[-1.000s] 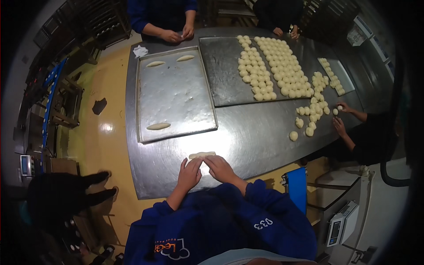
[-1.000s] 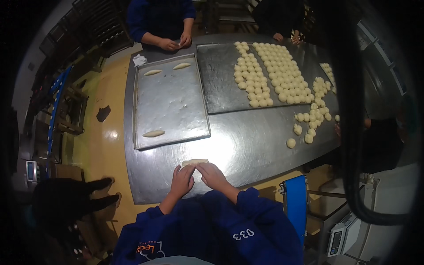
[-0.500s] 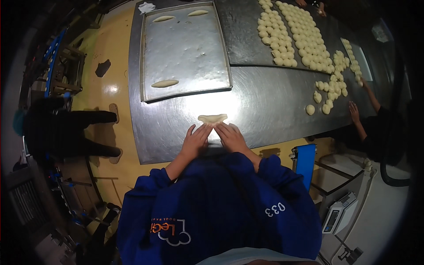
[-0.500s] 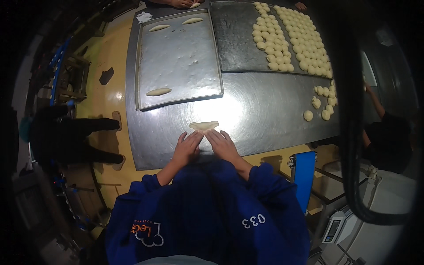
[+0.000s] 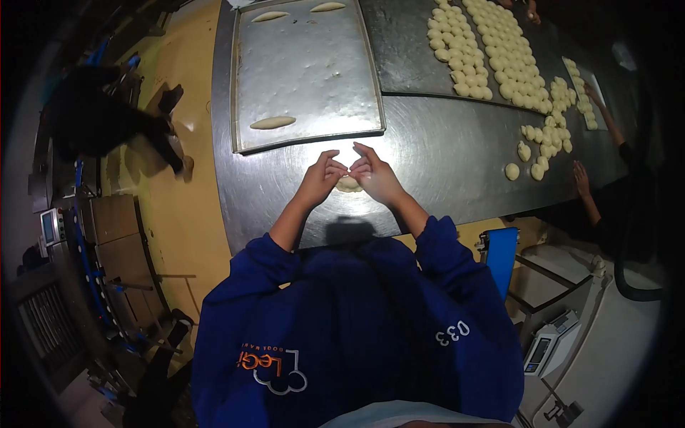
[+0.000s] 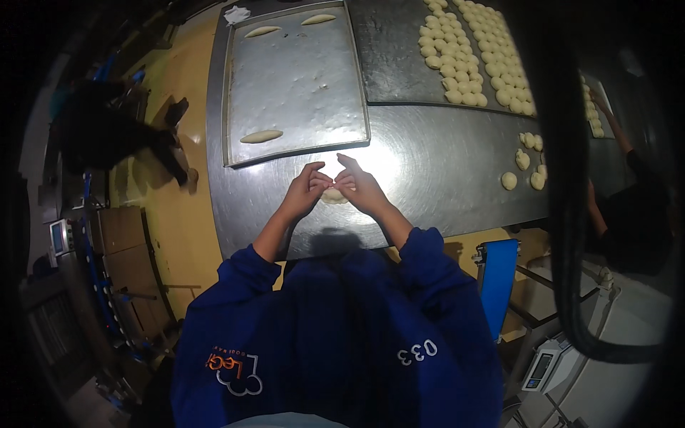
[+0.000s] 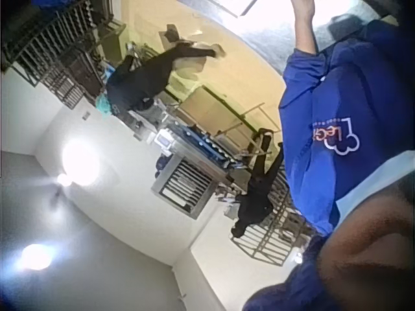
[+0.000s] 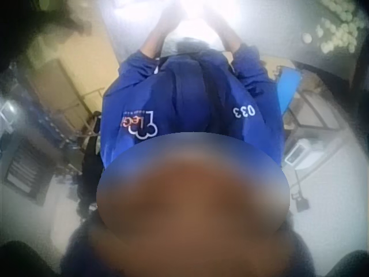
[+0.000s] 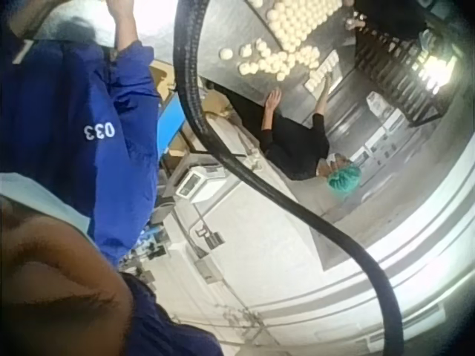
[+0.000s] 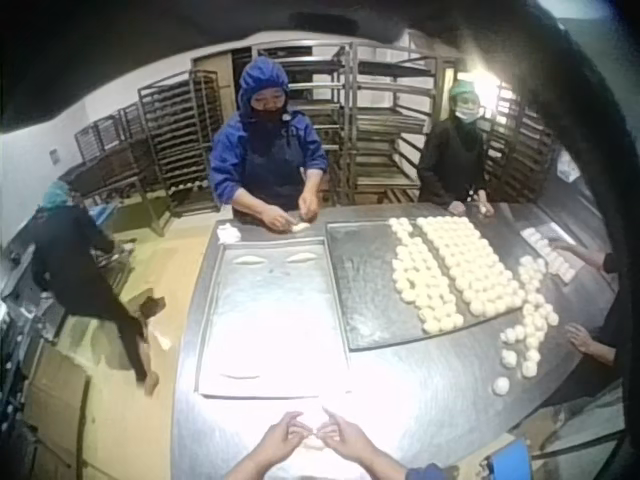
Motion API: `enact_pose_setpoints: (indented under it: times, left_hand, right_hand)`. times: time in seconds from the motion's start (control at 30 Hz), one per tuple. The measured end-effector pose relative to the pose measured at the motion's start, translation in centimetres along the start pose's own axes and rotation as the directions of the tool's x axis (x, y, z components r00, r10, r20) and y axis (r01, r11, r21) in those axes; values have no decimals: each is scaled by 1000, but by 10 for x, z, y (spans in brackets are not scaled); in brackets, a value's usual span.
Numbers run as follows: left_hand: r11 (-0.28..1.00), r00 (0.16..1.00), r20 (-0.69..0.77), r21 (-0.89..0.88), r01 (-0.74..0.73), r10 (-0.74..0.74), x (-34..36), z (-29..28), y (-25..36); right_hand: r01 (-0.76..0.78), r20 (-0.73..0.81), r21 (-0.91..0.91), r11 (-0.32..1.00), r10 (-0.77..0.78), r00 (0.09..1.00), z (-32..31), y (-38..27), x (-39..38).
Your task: The person takes dough balls from a central pile on a table and rolls them by hand into elongated log shapes, placing the shaped logs onto a metal baking tray.
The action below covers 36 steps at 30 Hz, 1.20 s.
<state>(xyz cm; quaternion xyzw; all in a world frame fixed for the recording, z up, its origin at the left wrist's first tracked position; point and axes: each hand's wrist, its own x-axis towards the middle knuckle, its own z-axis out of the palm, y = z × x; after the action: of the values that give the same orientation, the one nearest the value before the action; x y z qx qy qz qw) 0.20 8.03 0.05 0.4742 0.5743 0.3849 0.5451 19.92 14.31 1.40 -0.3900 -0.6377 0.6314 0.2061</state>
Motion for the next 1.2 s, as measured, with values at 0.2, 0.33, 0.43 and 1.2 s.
enact_pose_setpoints:
  times: [0.2, 0.33, 0.43, 1.2]
  left_hand:
    - [992, 997, 62, 116, -47, 40, -19, 3, -3]
    - [979, 989, 144, 193, -67, 39, -41, 8, 0]
    - [981, 983, 183, 189, -42, 6, -61, 15, -3]
    - [833, 981, 132, 520, -190, 141, -44, -3, 12]
  right_hand:
    - [32, 116, -140, 990, -16, 993, -4, -6, -12]
    - [123, 181, -210, 970, -86, 980, -2, 0, -32]
    - [131, 214, -228, 965, -81, 973, 2, 2, -52]
    - [198, -149, -193, 961, -228, 962, -22, 20, -36]
